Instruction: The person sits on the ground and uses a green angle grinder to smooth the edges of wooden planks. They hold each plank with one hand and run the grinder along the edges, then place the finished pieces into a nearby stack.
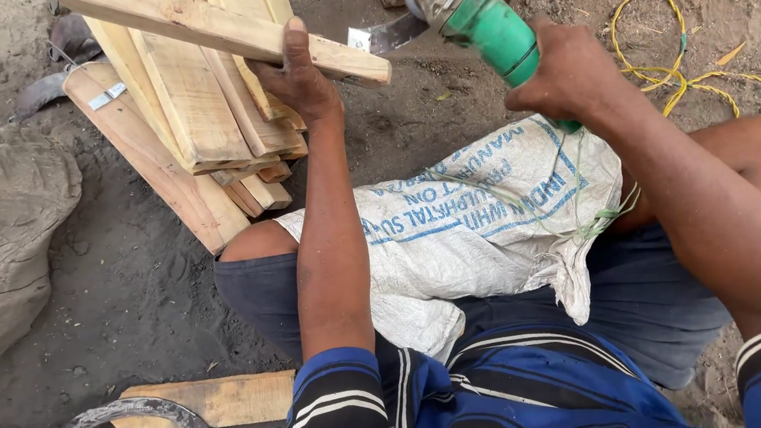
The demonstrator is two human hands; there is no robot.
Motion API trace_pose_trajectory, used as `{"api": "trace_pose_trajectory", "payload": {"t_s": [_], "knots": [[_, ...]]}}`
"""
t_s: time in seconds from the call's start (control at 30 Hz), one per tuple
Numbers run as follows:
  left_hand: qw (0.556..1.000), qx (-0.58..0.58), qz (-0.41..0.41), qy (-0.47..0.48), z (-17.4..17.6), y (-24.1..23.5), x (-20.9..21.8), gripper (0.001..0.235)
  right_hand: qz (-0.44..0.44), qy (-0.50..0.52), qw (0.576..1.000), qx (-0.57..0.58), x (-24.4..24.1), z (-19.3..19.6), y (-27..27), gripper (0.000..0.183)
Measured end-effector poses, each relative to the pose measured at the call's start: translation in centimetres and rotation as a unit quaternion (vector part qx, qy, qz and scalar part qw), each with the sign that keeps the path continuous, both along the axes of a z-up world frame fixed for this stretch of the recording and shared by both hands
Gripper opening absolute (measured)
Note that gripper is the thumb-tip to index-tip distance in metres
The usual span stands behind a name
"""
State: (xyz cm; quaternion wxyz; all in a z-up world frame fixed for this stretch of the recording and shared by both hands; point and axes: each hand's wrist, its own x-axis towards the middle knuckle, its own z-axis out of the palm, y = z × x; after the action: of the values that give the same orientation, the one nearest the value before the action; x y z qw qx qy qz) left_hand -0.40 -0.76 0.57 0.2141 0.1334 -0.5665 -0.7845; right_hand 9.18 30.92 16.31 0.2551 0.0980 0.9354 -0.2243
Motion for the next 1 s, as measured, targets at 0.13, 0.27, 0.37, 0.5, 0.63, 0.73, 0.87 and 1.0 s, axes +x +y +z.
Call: {"api": "trace_pose_trajectory", "payload": {"t_s": [0.13, 0.27, 0.37, 0.5, 0.63, 0.73, 0.87, 1.0], "knots": [[1.0, -0.011, 0.007, 0.007, -0.4, 0.0, -0.1, 0.097, 0.016, 0.042, 0.999, 0.019, -2.2, -0.5, 2.5, 0.067], [1.0, -0.016, 0.003, 0.011, -1.1, -0.2, -0.4, 0.092, 0.054, 0.068, 0.995, 0.05, -4.0, -2.2, 4.5, 0.07], [1.0, 0.01, 0.002, 0.017, -1.2, -0.1, -0.2, 0.093, 0.101, 0.183, 0.977, 0.043, -5.0, -3.7, 6.3, 0.078], [1.0, 0.024, -0.001, 0.007, -1.2, -0.1, -0.5, 0.093, 0.084, 0.046, 0.986, 0.133, -8.9, -5.4, 7.4, 0.059], [1.0, 0.017, 0.0, -0.007, -1.3, 0.0, -0.4, 0.098, 0.081, 0.024, 0.991, 0.104, -9.8, -5.5, 7.4, 0.05], [0.999, 0.035, -0.009, -0.037, -1.4, -0.2, -0.4, 0.102, 0.082, 0.053, 0.991, 0.087, -8.2, -5.1, 7.6, 0.061], [0.999, 0.03, 0.012, -0.014, -2.2, -0.1, -0.4, 0.106, 0.128, 0.093, 0.981, 0.116, -7.5, -6.0, 7.9, 0.061], [0.999, 0.038, -0.005, -0.009, -2.5, 0.1, -0.3, 0.104, 0.031, 0.043, 0.996, 0.069, -7.5, -5.6, 7.7, 0.066]]}}
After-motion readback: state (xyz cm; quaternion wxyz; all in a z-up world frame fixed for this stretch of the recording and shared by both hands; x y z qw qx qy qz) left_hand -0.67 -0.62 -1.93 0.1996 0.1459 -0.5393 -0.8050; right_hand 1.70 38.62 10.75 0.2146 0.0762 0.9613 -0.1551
